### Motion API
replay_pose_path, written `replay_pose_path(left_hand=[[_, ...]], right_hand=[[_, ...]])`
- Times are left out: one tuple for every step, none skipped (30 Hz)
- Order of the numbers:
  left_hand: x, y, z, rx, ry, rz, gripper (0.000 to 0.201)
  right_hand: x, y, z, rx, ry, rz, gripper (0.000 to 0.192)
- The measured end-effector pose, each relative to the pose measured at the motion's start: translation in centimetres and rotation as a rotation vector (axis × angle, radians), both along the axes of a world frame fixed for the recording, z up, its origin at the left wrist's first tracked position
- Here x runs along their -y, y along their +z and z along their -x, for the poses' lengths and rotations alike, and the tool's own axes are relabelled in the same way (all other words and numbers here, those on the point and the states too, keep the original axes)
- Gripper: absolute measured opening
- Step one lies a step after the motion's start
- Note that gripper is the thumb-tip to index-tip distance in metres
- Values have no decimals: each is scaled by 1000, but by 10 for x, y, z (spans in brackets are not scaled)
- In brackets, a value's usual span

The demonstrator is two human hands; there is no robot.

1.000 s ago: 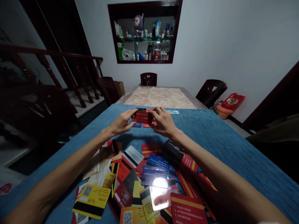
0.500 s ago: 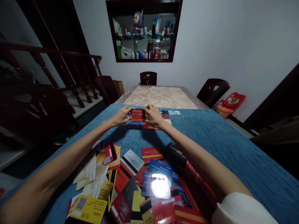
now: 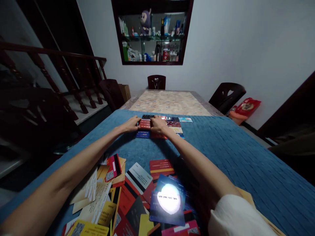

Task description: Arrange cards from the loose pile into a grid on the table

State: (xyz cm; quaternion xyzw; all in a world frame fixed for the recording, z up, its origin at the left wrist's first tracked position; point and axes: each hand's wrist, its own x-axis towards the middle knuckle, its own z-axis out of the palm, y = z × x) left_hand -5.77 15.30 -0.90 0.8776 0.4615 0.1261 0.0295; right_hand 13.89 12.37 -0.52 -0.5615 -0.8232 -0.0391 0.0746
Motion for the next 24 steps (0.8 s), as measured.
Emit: replay_pose_path(left_hand=[[-2,-2,0,-8,9,6,21],[-3,-3,0,-17,15,13,22],[-4,-5,0,-26,19,18,22],[-5,-6,0,-34,20,24,22],[-6,-6,0,-42,19,30,23],[-7,-6,0,-49,18,36,23],[-7,-6,0,-57,18,42,24],[-8,-5,0,-65,20,47,24],[-8,-5,-1,-73,21,54,25],[-8,-4,-1,-82,22,62,25],[-8,-4,-2,-90,21,72,25],[-8,-3,-2,-99,19,81,25],[-8,-2,-3,-108,16,92,24],[-8,-2,-4,-116,11,102,23],[-8,-1,-4,-124,7,109,22],[-7,-1,-5,-132,5,116,21],[-7,-1,-5,-138,4,120,21],[-7,-1,-5,-142,3,124,20],[-7,-1,-5,-146,2,126,20],[-7,-1,-5,-148,1,129,20],[-7,-1,-5,-150,-1,133,20],[-8,-1,-4,-150,-2,137,19],[-8,-1,-4,-150,-1,140,19],[-9,-1,-4,-147,1,142,20]], right_hand=[[-2,-1,1,9,-4,10,38],[-3,-2,2,17,-8,19,39],[-5,-2,3,25,-11,28,40],[-6,-2,4,33,-14,37,41],[-7,-2,5,40,-16,45,42],[-8,-2,6,48,-17,53,42],[-9,-2,6,56,-18,61,42],[-10,-2,6,64,-19,69,41],[-12,-2,7,73,-19,78,39],[-13,-2,7,81,-19,86,38],[-14,-2,8,89,-20,94,37],[-14,-2,8,97,-20,102,37],[-15,-2,9,104,-21,112,36],[-16,-2,9,111,-22,121,35],[-17,-2,9,115,-22,131,35],[-17,-2,9,118,-23,141,34],[-18,-2,10,119,-24,148,34],[-18,-2,10,119,-24,154,34],[-18,-2,10,118,-25,158,34],[-19,-3,9,116,-26,161,34],[-19,-3,9,113,-28,164,34],[-19,-3,9,110,-30,168,34],[-19,-3,9,106,-31,171,34],[-19,-3,9,102,-33,174,34]])
